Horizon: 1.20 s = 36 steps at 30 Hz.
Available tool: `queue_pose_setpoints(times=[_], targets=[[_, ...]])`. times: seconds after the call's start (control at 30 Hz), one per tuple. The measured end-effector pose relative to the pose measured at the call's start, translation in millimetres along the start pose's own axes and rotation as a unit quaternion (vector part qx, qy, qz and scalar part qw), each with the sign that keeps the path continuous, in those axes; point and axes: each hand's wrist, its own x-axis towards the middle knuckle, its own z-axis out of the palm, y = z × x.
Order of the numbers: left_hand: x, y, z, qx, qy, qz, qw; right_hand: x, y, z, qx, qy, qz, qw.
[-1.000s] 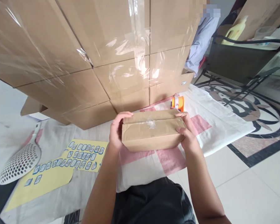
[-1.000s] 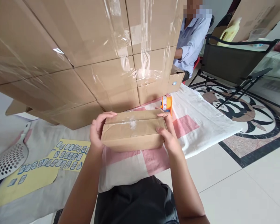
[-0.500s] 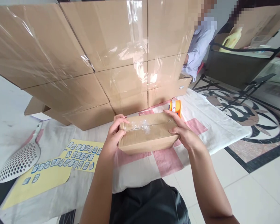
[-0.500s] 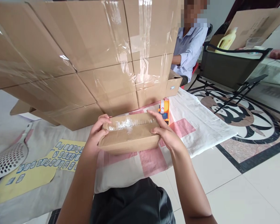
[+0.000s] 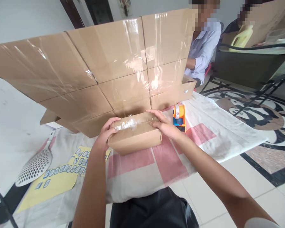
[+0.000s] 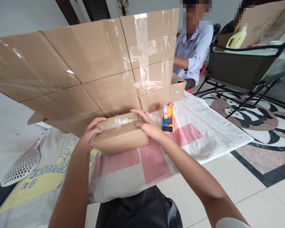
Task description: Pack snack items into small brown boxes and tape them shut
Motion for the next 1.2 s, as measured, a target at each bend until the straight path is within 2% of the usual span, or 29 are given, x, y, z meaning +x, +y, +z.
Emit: queue_pose_setpoints(times=[0.07,0.13,0.33,0.43,0.53,0.6,0.7,0.73,0.8,0.87,0.97,1.1,1.2], targets=[[-2,6,-7.0,0.032,-0.053,-0.049,0.997,2,-1,-4,0.002,-0.028,0.002,1.0],[-5,9,-9.7,0.047,-0.066,-0.074,0.994,2,-2,-8,0.015,-0.048,0.006,0.999],[-12,2,-1.9,0.04,0.012,-0.078,0.996,6,-3,-11,0.05,-0.069,0.012,0.996],[-15,-6,0.6,0.03,0.055,-0.059,0.996,6,-2,-9,0.059,-0.056,0.012,0.997],[-16,-12,1.4,0.026,0.074,-0.039,0.996,4,2,-7,0.085,-0.031,0.045,0.995],[-17,-14,2.0,0.026,0.072,-0.038,0.996,4,8,-12,0.085,0.013,0.029,0.996],[-18,-12,3.4,0.025,0.072,-0.048,0.996,9,21,-32,0.022,0.166,-0.061,0.984],[-19,-12,3.9,0.02,0.074,-0.049,0.996,11,26,-41,-0.012,0.23,-0.078,0.97],[-20,-11,4.7,0.003,0.08,-0.045,0.996,16,38,-60,-0.074,0.343,-0.067,0.934],[-20,-13,5.2,-0.019,0.083,-0.035,0.996,18,47,-75,-0.108,0.406,-0.032,0.907],[-20,-18,5.0,-0.039,0.08,-0.025,0.996,18,53,-83,-0.117,0.44,-0.016,0.89],[-18,-23,3.5,-0.047,0.078,-0.015,0.996,11,49,-88,-0.13,0.462,-0.011,0.877],[-17,-26,2.4,-0.069,0.09,0.005,0.994,9,50,-100,-0.136,0.465,0.036,0.874]])
